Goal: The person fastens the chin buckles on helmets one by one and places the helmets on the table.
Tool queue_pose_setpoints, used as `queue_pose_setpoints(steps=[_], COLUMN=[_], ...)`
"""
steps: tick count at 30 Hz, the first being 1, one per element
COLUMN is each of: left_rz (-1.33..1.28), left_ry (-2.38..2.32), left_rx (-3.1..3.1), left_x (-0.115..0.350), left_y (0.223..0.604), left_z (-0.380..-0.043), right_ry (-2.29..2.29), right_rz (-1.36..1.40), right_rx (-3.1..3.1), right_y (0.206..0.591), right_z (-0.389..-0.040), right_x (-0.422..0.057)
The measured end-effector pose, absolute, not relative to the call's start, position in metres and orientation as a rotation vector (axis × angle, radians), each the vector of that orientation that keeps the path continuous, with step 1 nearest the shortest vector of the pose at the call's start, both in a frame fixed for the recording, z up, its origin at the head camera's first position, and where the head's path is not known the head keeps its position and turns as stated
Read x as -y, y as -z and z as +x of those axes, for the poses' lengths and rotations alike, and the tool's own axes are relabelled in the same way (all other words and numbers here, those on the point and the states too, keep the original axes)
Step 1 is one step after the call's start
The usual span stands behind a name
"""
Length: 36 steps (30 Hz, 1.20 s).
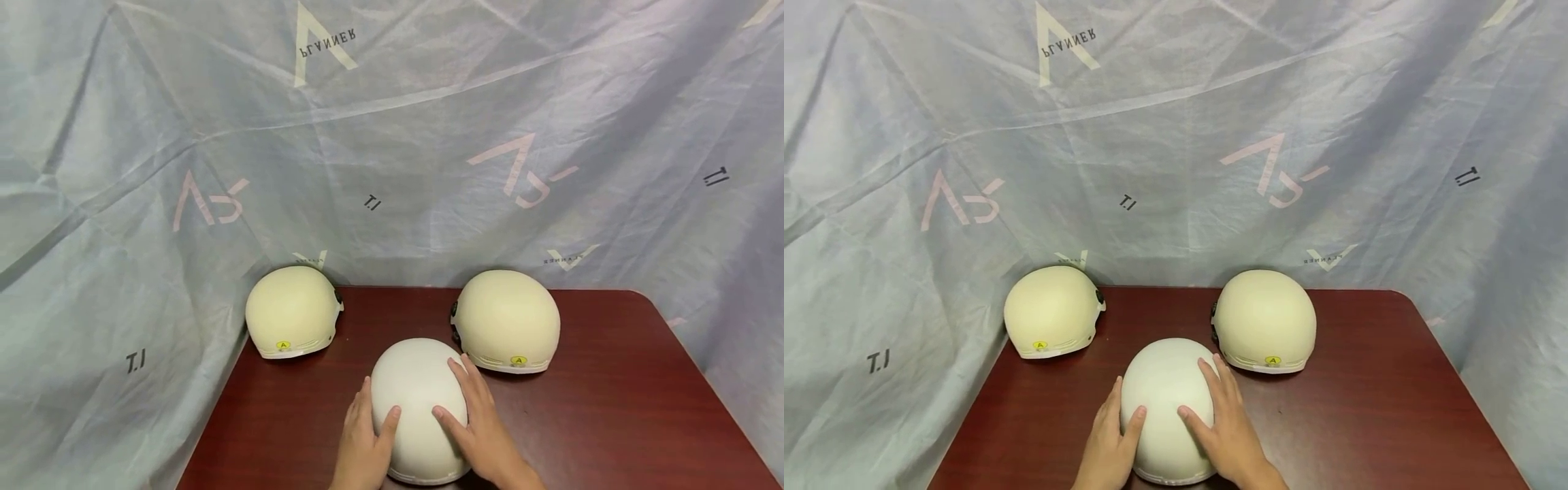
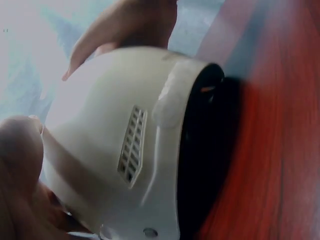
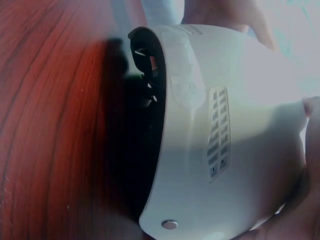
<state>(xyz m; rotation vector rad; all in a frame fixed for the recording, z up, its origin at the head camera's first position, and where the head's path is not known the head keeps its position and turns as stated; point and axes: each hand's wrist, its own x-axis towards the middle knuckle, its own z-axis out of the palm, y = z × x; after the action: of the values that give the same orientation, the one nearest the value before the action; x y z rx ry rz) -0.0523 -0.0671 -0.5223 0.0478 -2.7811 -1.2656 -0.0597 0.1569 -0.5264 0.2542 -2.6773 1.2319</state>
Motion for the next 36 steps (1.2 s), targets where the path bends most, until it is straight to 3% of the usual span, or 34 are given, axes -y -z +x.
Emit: queue_pose_setpoints(steps=[27,36], left_rz=[-0.041,-0.117], left_ry=[1.346,1.091], left_rx=[2.709,2.645], left_x=[0.055,0.042], left_y=[0.517,0.505], left_z=[-0.058,-0.056], right_ry=[-1.21,-1.509], right_rz=[0.246,0.22], right_rx=[2.614,2.52], right_y=[0.531,0.529], right_z=[-0.062,-0.066], right_x=[-0.156,-0.161])
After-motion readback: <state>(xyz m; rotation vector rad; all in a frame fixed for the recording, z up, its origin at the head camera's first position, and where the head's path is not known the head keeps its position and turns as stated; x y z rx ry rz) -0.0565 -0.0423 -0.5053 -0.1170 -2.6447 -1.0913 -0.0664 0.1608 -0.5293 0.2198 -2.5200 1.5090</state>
